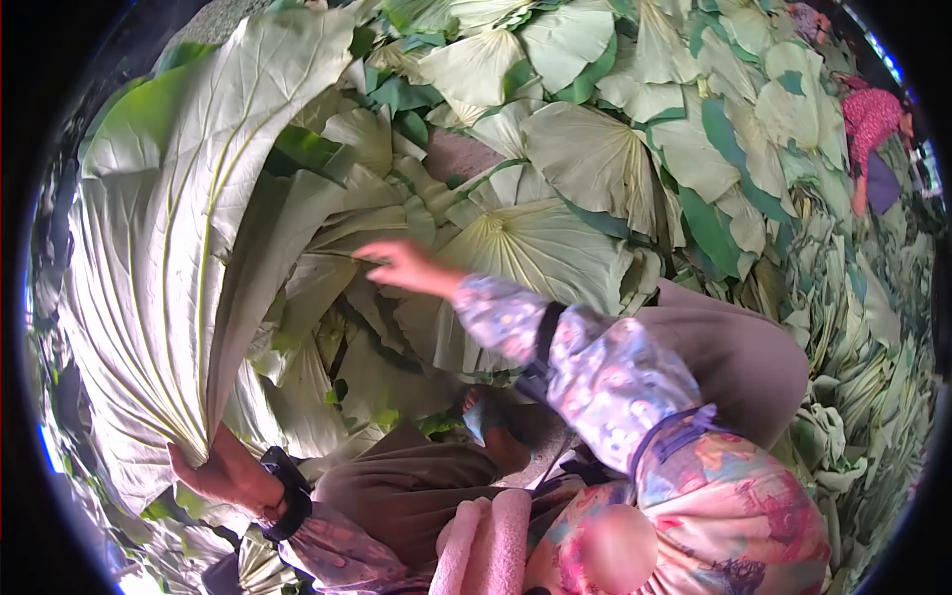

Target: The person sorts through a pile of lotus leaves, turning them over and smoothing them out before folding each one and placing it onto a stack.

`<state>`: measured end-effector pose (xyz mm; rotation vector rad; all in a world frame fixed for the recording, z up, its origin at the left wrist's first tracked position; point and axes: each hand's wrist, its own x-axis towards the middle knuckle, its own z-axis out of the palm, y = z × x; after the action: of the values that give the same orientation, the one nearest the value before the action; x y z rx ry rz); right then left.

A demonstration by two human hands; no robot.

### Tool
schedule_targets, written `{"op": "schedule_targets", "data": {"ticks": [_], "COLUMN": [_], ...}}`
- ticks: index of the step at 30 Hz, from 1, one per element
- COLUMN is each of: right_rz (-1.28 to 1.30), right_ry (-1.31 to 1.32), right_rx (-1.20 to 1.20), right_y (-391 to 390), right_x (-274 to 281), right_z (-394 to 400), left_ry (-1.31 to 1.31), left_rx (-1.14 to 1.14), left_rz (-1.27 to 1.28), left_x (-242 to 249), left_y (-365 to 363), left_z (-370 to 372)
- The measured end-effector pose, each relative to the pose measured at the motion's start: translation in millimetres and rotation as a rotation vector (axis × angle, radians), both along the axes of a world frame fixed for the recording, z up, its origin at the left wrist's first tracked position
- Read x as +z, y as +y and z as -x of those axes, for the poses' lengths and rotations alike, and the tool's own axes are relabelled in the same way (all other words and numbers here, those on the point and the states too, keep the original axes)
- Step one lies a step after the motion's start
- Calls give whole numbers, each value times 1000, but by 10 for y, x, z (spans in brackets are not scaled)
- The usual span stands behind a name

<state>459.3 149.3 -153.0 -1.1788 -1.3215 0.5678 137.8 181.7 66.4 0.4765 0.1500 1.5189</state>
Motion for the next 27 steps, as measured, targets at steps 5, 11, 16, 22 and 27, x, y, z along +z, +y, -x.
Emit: {"op": "schedule_targets", "data": {"ticks": [5,11,16,22,27], "right_rz": [597,631,658,833,609], "right_ry": [-562,-863,-945,-455,-885], "right_rx": [-586,-294,36,300,-334], "right_y": [-1038,-1215,-1190,-1096,-730], "right_x": [-1080,-1240,-1057,-1061,-1329], "right_z": [-1213,-1588,-1336,-1372,-1799], "left_ry": [-21,-22,13,16,42], "left_rx": [-122,-208,-208,-233,-212], "left_rz": [127,245,255,280,276], "left_x": [-103,-220,-228,-191,-204], "left_y": [109,254,266,224,279], "left_z": [-47,-94,-37,-106,-115]}}
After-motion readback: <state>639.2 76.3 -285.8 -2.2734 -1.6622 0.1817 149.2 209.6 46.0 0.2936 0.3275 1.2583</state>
